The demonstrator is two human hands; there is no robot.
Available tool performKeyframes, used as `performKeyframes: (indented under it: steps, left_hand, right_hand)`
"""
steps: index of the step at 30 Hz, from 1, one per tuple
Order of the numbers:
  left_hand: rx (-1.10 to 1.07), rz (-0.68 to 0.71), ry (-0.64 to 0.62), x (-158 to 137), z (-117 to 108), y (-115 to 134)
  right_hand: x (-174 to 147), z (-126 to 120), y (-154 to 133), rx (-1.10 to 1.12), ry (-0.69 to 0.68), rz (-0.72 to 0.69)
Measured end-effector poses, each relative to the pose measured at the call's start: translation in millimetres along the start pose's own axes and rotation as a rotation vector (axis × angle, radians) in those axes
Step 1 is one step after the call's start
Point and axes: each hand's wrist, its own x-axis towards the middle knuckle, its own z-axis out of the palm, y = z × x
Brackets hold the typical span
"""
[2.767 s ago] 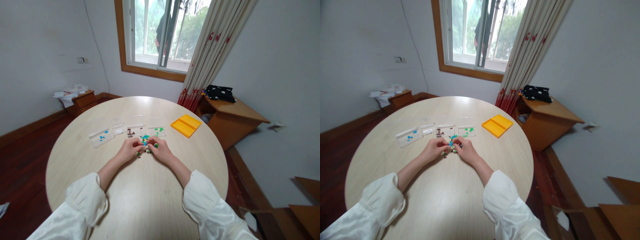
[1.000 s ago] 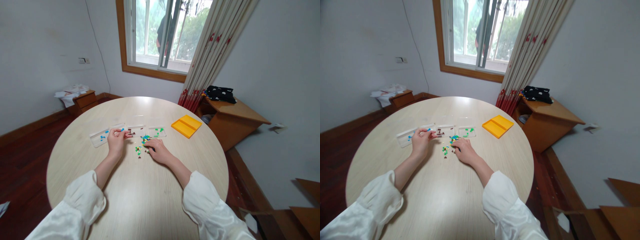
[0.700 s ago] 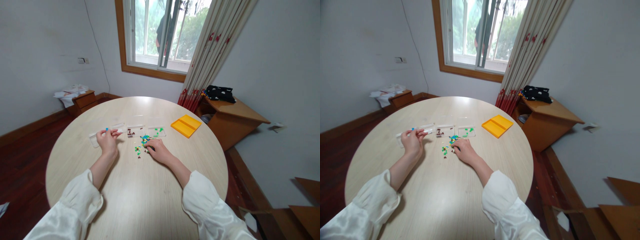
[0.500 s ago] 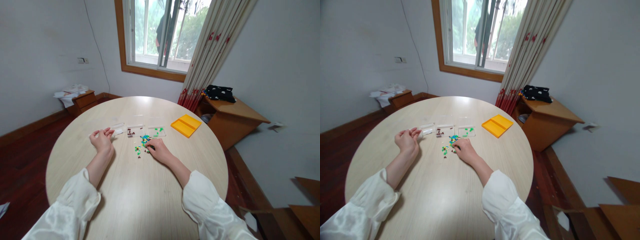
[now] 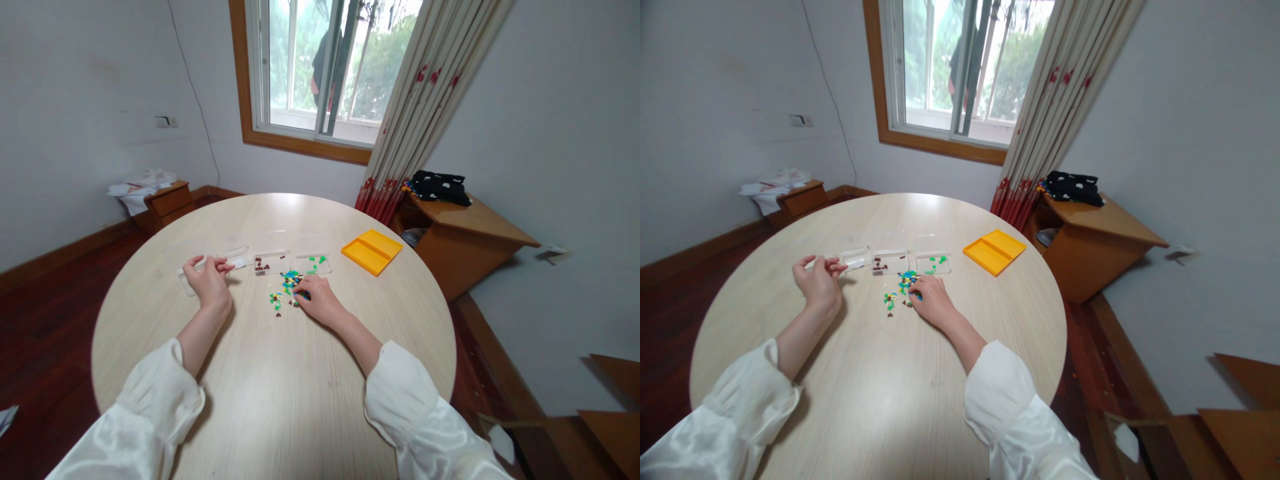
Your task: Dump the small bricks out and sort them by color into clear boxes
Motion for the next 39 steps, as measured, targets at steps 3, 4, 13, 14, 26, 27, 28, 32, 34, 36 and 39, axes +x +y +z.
performKeyframes:
  steps: [3,4,13,14,26,27,28,32,34,36,39]
  left_hand:
    - [0.054,0.020,-0.074,-8.3,2.3,3.1]
    - [0.079,0.028,-0.112,-11.2,2.8,3.6]
    - [0.200,0.060,-0.466,-27.4,2.6,3.0]
    - [0.217,0.049,-0.506,-28.7,2.7,3.3]
    - [0.283,-0.126,-0.869,-43.5,0.9,2.7]
    - [0.282,-0.144,-0.882,-43.6,0.6,2.7]
    - [0.282,-0.164,-0.897,-43.7,0.5,2.8]
    - [0.314,-0.199,-0.953,-45.1,0.8,2.5]
    - [0.338,-0.197,-0.986,-45.9,1.1,1.0]
    - [0.350,-0.196,-1.027,-46.7,1.3,-1.1]
    - [0.328,-0.208,-1.077,-48.3,1.3,-3.1]
  right_hand:
    - [0.3,-0.3,-1.5,0.004,0.002,0.007]
    - [0.2,-0.2,-2.0,0.006,0.006,0.010]
    - [0.8,-1.4,-6.8,0.073,0.080,0.010]
    - [0.9,-1.6,-7.1,0.082,0.091,0.007]
    - [0.6,-1.0,-8.5,0.146,0.157,-0.048]
    - [0.5,-1.2,-8.7,0.148,0.161,-0.050]
    - [0.5,-1.3,-8.8,0.152,0.165,-0.053]
    - [0.8,-0.9,-8.4,0.169,0.176,-0.068]
    - [0.9,-0.7,-8.5,0.175,0.179,-0.073]
    - [1.0,-0.8,-9.3,0.180,0.185,-0.082]
    - [1.0,-1.7,-11.6,0.187,0.201,-0.100]
